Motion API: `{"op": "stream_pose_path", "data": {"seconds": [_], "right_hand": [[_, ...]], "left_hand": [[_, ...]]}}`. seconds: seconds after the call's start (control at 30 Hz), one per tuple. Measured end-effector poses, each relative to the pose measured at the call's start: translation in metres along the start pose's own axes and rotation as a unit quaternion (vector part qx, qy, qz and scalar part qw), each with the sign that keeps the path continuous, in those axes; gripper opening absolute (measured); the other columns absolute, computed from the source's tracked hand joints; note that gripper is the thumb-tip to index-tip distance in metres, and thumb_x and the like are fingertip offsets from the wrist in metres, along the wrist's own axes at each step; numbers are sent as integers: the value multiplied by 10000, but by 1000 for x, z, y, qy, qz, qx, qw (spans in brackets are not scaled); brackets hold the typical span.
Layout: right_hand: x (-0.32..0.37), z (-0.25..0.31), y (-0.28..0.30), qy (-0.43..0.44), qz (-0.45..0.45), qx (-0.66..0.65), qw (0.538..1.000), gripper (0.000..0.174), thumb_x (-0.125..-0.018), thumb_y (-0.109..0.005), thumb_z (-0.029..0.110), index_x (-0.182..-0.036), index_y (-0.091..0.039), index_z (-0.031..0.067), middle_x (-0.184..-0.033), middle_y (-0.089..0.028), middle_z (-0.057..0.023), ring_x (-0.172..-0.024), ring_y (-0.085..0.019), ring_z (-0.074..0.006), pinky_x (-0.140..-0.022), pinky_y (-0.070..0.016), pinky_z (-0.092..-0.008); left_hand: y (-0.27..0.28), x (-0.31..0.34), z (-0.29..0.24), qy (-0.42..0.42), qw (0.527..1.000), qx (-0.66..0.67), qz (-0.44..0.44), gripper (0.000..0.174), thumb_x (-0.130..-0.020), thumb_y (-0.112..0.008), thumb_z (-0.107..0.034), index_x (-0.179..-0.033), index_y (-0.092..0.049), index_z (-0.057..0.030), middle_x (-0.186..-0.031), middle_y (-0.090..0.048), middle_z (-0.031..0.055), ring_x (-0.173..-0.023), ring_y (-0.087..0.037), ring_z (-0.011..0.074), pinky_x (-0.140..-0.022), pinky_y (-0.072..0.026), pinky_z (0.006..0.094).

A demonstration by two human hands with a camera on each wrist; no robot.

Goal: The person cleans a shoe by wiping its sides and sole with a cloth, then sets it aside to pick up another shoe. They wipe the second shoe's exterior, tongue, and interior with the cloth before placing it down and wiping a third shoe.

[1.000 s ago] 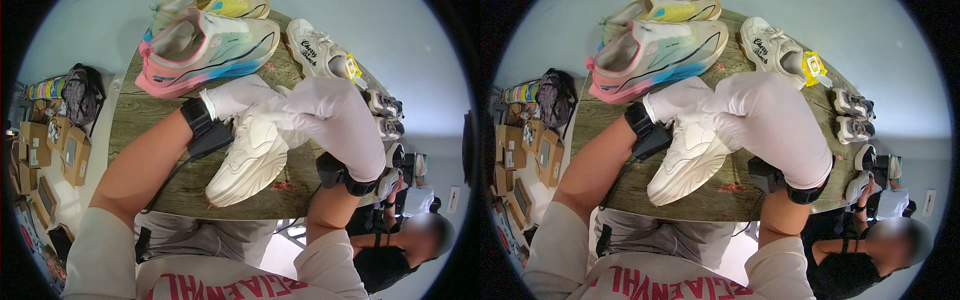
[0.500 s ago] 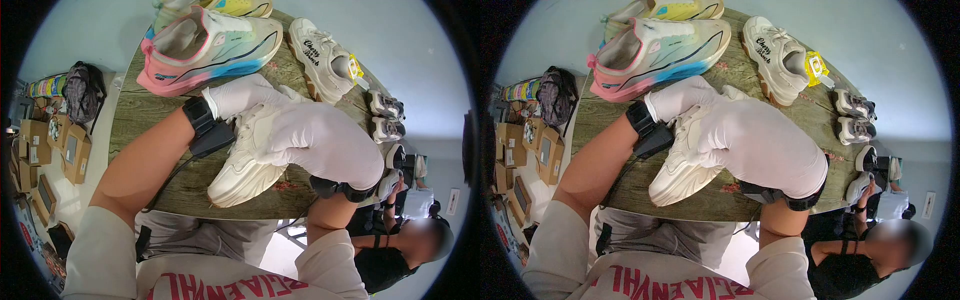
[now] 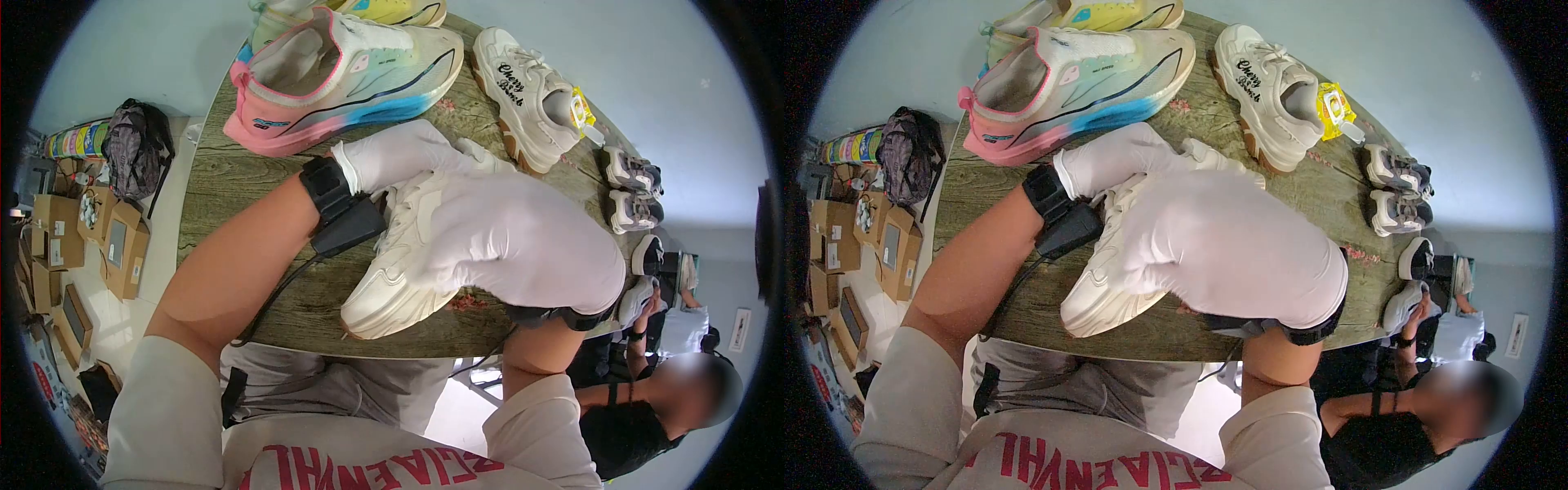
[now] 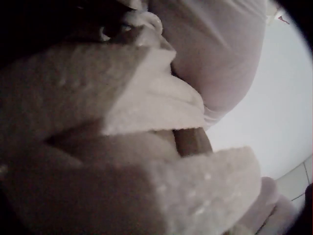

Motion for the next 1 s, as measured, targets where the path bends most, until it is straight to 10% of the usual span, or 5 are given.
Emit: {"op": "stream_pose_path", "data": {"seconds": [0.57, 1.0], "right_hand": [[-6, 32, -19, 62, -4, 108, 992, 140, -714, -664, 94, -854, -655, 94, -855, -615, -94, -876, -627, -337, -751, -522, -438], [-16, 68, -63, 59, 91, 241, 964, 82, -769, -614, 199, -842, -651, 189, -921, -624, 44, -838, -594, -204, -674, -501, -340]], "left_hand": [[-4, 6, -10, 31, 999, 12, -3, 392, -931, -714, -342, -657, -651, -69, -623, -495, -74, -591, -419, 40, -539, -357, 263], [-2, 4, -5, 22, 999, -8, 36, 397, -945, -660, -341, -724, -671, -11, -656, -528, -24, -639, -424, 76, -577, -358, 290]]}}
Point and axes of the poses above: each hand's wrist, its own x-axis away from the middle knuckle, its own y-axis out of the back of the hand, z = x × y, the point moved 6 cm from there along -x, towards the middle knuckle
